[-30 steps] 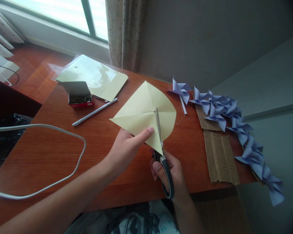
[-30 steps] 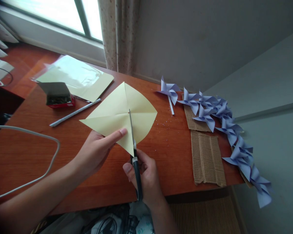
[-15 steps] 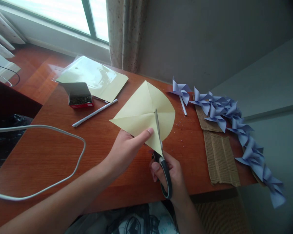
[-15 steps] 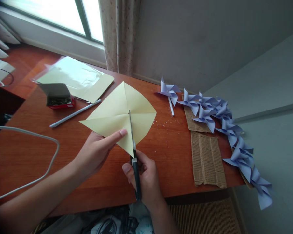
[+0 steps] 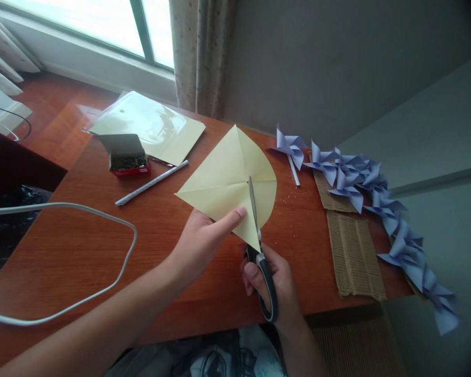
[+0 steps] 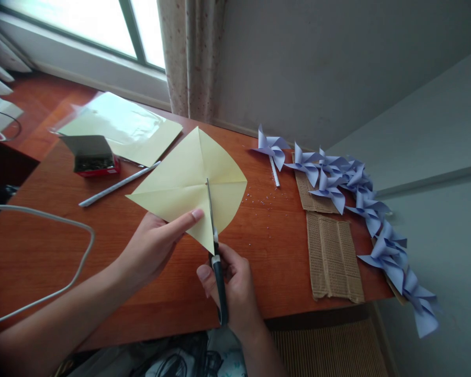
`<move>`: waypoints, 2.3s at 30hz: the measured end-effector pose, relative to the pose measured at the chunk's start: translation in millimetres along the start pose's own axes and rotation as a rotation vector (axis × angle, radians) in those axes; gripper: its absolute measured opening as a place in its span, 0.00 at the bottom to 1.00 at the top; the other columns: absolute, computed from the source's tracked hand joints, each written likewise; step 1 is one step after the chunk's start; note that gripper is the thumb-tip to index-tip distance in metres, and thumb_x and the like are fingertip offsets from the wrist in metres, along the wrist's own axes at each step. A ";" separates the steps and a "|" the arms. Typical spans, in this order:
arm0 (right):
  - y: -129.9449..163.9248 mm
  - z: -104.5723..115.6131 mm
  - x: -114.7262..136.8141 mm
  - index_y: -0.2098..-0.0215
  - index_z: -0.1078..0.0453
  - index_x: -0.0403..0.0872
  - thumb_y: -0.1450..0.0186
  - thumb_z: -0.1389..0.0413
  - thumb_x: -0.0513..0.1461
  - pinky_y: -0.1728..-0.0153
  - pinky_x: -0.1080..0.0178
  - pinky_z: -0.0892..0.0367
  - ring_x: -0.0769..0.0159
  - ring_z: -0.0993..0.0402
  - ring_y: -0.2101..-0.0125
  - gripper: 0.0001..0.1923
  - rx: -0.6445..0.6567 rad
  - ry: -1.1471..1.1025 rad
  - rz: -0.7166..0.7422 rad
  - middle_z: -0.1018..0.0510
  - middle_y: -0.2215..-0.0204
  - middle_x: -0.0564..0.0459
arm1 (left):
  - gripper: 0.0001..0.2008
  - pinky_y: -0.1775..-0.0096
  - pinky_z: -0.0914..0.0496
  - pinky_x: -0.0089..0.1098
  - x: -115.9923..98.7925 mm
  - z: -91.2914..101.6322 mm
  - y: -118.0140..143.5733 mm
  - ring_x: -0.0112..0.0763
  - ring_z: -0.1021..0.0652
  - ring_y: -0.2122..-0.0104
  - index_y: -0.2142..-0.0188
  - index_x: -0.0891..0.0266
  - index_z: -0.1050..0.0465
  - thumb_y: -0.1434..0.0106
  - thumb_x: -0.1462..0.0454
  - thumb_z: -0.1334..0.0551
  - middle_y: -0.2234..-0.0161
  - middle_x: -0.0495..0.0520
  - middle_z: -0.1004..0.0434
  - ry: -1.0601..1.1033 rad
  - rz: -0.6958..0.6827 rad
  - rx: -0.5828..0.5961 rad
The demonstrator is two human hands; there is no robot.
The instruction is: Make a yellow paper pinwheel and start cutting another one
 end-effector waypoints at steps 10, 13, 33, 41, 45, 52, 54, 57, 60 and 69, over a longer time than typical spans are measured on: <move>0.2 0.2 -1.8 0.55 0.26 0.44 0.36 0.37 0.52 0.80 0.69 0.41 0.74 0.40 0.81 0.22 -0.006 0.013 0.003 0.35 0.79 0.59 | 0.10 0.65 0.25 0.33 0.4 -0.1 -0.1 0.42 0.17 0.63 0.57 0.65 0.19 0.36 0.62 0.34 0.63 0.57 0.15 0.013 0.002 0.012; 0.4 1.9 -2.3 0.53 0.27 0.45 0.37 0.36 0.53 0.80 0.69 0.42 0.73 0.39 0.80 0.23 -0.011 0.004 0.001 0.32 0.78 0.58 | 0.11 0.63 0.25 0.34 0.3 1.1 -0.2 0.42 0.17 0.62 0.56 0.65 0.19 0.36 0.63 0.34 0.63 0.57 0.15 0.007 0.008 0.014; 6.9 57.9 3.2 0.48 0.31 0.49 0.38 0.35 0.50 0.68 0.63 0.36 0.68 0.33 0.72 0.24 -0.097 0.031 0.081 0.20 0.66 0.51 | 0.19 0.58 0.23 0.34 -24.0 15.5 -11.9 0.46 0.19 0.52 0.50 0.60 0.22 0.42 0.63 0.30 0.53 0.56 0.17 0.167 -0.049 -0.057; -21.3 92.0 20.2 0.49 0.28 0.53 0.39 0.34 0.43 0.55 0.58 0.30 0.59 0.25 0.57 0.21 -0.318 -0.027 0.222 0.21 0.58 0.52 | 0.19 0.67 0.23 0.32 -2.4 1.3 -1.9 0.45 0.16 0.64 0.52 0.62 0.20 0.45 0.64 0.29 0.68 0.57 0.15 0.152 0.347 0.271; -24.1 87.0 24.8 0.49 0.28 0.53 0.40 0.34 0.42 0.51 0.54 0.30 0.56 0.24 0.55 0.21 -0.329 -0.055 0.248 0.21 0.56 0.52 | 0.21 0.67 0.24 0.31 1.6 1.2 -1.4 0.46 0.16 0.62 0.50 0.64 0.20 0.45 0.65 0.29 0.67 0.58 0.14 0.133 0.384 0.280; -24.6 69.1 31.9 0.51 0.29 0.50 0.42 0.33 0.41 0.52 0.52 0.28 0.56 0.21 0.59 0.21 -0.435 -0.123 0.238 0.19 0.58 0.51 | 0.22 0.63 0.24 0.35 -8.2 -3.6 -6.0 0.46 0.17 0.63 0.56 0.67 0.20 0.39 0.51 0.34 0.67 0.59 0.15 0.309 0.370 0.203; -25.2 65.8 33.5 0.49 0.30 0.50 0.42 0.34 0.42 0.49 0.50 0.29 0.54 0.21 0.55 0.23 -0.500 -0.148 0.260 0.19 0.57 0.50 | 0.21 0.64 0.24 0.34 -8.7 -3.0 -9.6 0.43 0.18 0.65 0.59 0.65 0.20 0.36 0.50 0.38 0.68 0.58 0.16 0.393 0.320 0.201; -27.5 61.3 35.4 0.47 0.31 0.49 0.40 0.37 0.42 0.46 0.49 0.30 0.53 0.22 0.52 0.23 -0.590 -0.111 0.303 0.19 0.55 0.48 | 0.12 0.67 0.26 0.32 -2.9 1.1 -13.4 0.35 0.21 0.68 0.62 0.64 0.20 0.38 0.60 0.39 0.66 0.55 0.17 0.448 0.220 0.160; -31.2 55.2 37.2 0.49 0.32 0.49 0.38 0.38 0.43 0.48 0.50 0.29 0.55 0.22 0.53 0.20 -0.644 -0.064 0.346 0.21 0.54 0.47 | 0.15 0.67 0.28 0.30 5.4 0.0 -10.9 0.33 0.22 0.68 0.61 0.63 0.19 0.49 0.71 0.38 0.65 0.54 0.17 0.286 0.147 0.158; -25.8 30.4 34.2 0.50 0.33 0.47 0.39 0.37 0.44 0.53 0.55 0.28 0.58 0.22 0.60 0.21 -0.745 0.165 0.383 0.21 0.59 0.48 | 0.09 0.55 0.26 0.35 5.1 -14.6 1.9 0.43 0.18 0.58 0.61 0.64 0.18 0.41 0.62 0.30 0.58 0.59 0.15 -0.260 -0.038 0.157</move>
Point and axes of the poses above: each hand's wrist, its own y-axis away from the middle knuckle, its own z-axis out of the back of the hand, x = y × z, the point moved 5 cm from there along -y, towards the middle knuckle
